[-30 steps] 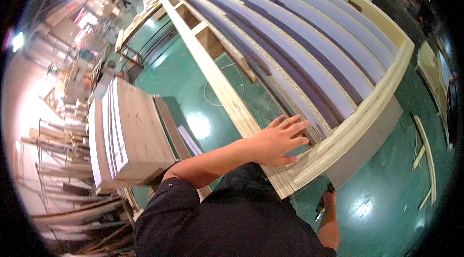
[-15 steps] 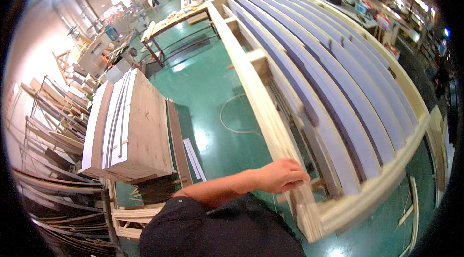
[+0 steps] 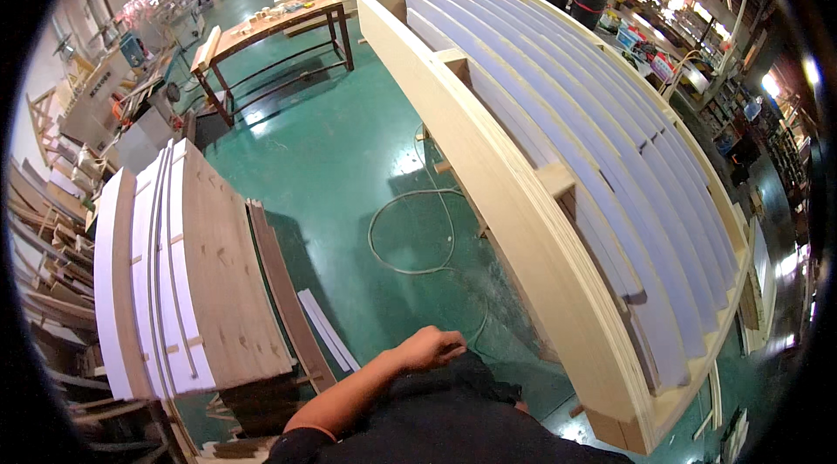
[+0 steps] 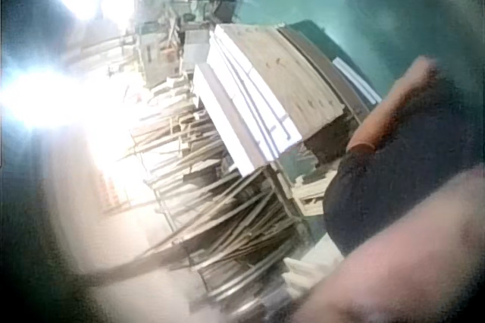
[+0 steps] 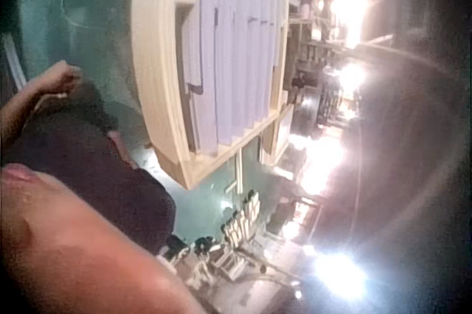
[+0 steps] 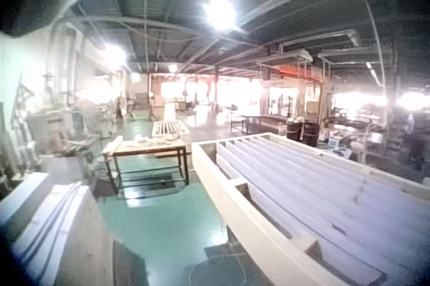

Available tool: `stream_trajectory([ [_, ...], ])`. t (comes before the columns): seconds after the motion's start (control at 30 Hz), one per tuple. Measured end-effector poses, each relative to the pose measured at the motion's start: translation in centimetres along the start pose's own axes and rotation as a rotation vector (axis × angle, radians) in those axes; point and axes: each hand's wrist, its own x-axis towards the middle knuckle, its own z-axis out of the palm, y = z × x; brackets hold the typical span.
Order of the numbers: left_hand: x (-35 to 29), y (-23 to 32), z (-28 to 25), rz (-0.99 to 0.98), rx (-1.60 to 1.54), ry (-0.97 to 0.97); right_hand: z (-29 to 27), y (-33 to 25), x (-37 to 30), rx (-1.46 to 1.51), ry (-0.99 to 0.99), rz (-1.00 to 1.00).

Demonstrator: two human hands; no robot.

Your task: The person assembles a wooden shelving unit by inserting long wooden slats into a frame and securing them with a nail gun. They repeatedly position the slats and drive nails into the joints to fasten the structure.

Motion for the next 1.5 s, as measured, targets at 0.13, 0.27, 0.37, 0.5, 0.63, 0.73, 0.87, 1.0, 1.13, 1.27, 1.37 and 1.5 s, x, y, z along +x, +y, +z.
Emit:
stream_trajectory([
  [0.13, 1.4, -2.7, -10.1, -0.084, -0.025, 0.069, -7.5, -12.8, 8.9, -0.005, 0.095, 0.018],
  [0.27, 2.5, -13.9, -19.8, -0.312, -0.075, 0.142, -16.7, -31.7, 14.5, 0.215, 0.287, 0.138],
  [0.37, -4.4, -30.7, -22.3, -0.682, 0.009, 0.237, -21.7, -39.5, 20.0, 0.381, 0.084, 0.294],
  [0.5, -24.6, -44.2, -30.9, -1.276, 0.108, -0.204, -24.7, -48.9, 29.3, 0.282, -0.053, 0.312],
  [0.63, -34.8, -42.5, -38.8, -1.652, -0.402, 0.664, -28.0, -53.3, 41.2, 0.047, -0.170, 0.329],
  [0.73, -31.3, -45.0, -44.3, -1.597, -0.809, 1.650, -37.2, -60.5, 46.1, 0.091, -0.208, 0.273],
  [0.87, -29.6, -53.4, -47.6, -1.598, -0.620, 1.044, -43.5, -74.6, 50.8, 0.245, 0.012, 0.342],
  [1.0, -19.7, -66.8, -60.1, -0.889, 0.432, -0.265, -50.4, -81.8, 54.7, 0.882, -0.228, 0.404],
  [1.13, -7.6, -79.6, -83.4, -1.169, 0.112, 0.120, -59.9, -94.3, 52.4, 0.931, -0.172, 0.507],
  [1.27, 8.2, -86.5, -111.2, -1.051, 0.027, 0.503, -64.7, -102.1, 56.3, 0.960, -0.235, 0.556],
  [1.37, 19.9, -88.5, -126.4, -0.899, -0.095, 0.655, -67.5, -106.0, 59.7, 0.992, -0.232, 0.535],
  [1.5, 30.7, -92.4, -135.0, -0.799, -0.370, 0.825, -69.9, -110.1, 66.0, 0.843, -0.148, 0.562],
])
